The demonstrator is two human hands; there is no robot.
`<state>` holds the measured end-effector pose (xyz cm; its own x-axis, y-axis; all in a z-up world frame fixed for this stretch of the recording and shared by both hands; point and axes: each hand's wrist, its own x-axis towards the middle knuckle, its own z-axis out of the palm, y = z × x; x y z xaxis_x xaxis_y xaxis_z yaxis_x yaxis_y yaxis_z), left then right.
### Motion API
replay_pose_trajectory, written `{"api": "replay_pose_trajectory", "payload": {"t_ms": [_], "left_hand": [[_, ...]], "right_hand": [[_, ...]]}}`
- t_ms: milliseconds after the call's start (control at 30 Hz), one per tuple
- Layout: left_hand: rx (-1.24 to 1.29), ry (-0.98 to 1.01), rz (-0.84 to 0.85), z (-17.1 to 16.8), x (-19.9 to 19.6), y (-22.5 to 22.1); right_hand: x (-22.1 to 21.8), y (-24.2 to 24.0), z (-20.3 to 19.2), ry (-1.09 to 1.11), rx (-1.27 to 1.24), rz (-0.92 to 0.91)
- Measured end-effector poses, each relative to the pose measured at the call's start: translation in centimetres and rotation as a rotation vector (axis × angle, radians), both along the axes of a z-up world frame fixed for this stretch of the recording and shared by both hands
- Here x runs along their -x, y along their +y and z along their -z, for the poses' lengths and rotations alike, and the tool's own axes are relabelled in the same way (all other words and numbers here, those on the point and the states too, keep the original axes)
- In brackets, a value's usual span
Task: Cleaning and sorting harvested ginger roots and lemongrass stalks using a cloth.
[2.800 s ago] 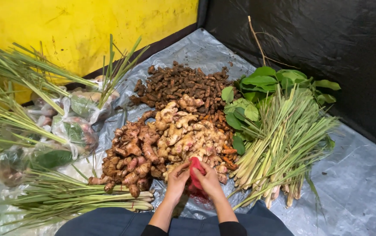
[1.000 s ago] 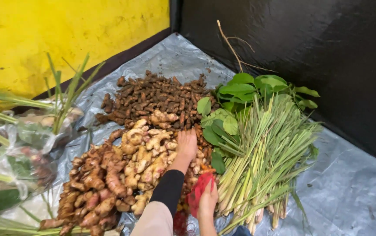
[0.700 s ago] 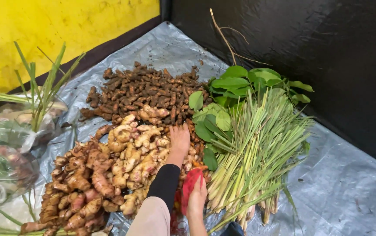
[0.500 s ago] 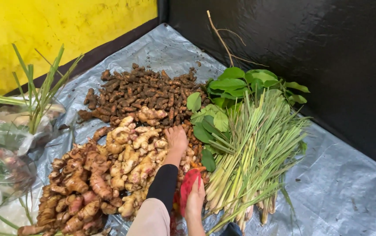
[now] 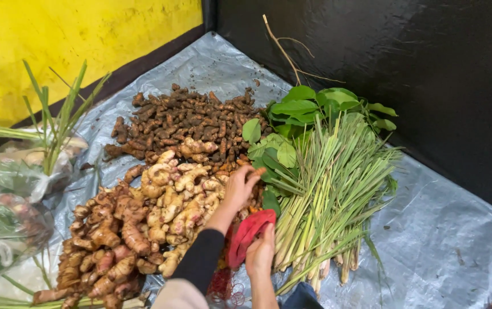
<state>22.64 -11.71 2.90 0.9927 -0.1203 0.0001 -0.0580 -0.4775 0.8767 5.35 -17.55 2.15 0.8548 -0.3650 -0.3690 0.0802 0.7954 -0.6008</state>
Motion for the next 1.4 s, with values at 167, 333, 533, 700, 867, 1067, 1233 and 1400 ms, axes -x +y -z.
{"api": "replay_pose_trajectory", "payload": {"t_ms": [167,333,533,700,867,1067,1233,1400], "left_hand": [[0.259,0.207,-0.001,-2.2,8.8,1.9],[0.727,0.183,-0.075,1.8,15.6,3.9],[0.84,0.437,-0.158,-1.5,20.2,6.8],[0.999,0.459,-0.16,1.8,22.3,8.9],[1.132,0.561,-0.219,1.3,23.3,10.4],[1.223,0.547,-0.227,3.2,23.6,10.6],[1.207,0.557,-0.288,3.6,25.1,10.4],[1.073,0.493,-0.254,2.8,26.0,10.1]], "right_hand": [[-0.4,-1.3,1.4,-0.063,-0.017,0.07],[0.6,-0.1,-1.5,0.18,0.715,-0.079],[1.4,0.8,-0.8,0.072,0.984,-0.081],[2.4,1.2,0.0,0.167,1.234,-0.042],[2.7,0.1,0.6,0.108,0.366,-0.177],[5.3,2.6,-1.8,0.113,0.326,-0.516],[5.6,3.6,0.5,0.063,1.411,-0.359],[6.3,4.2,-0.3,0.132,1.354,-0.175]]}}
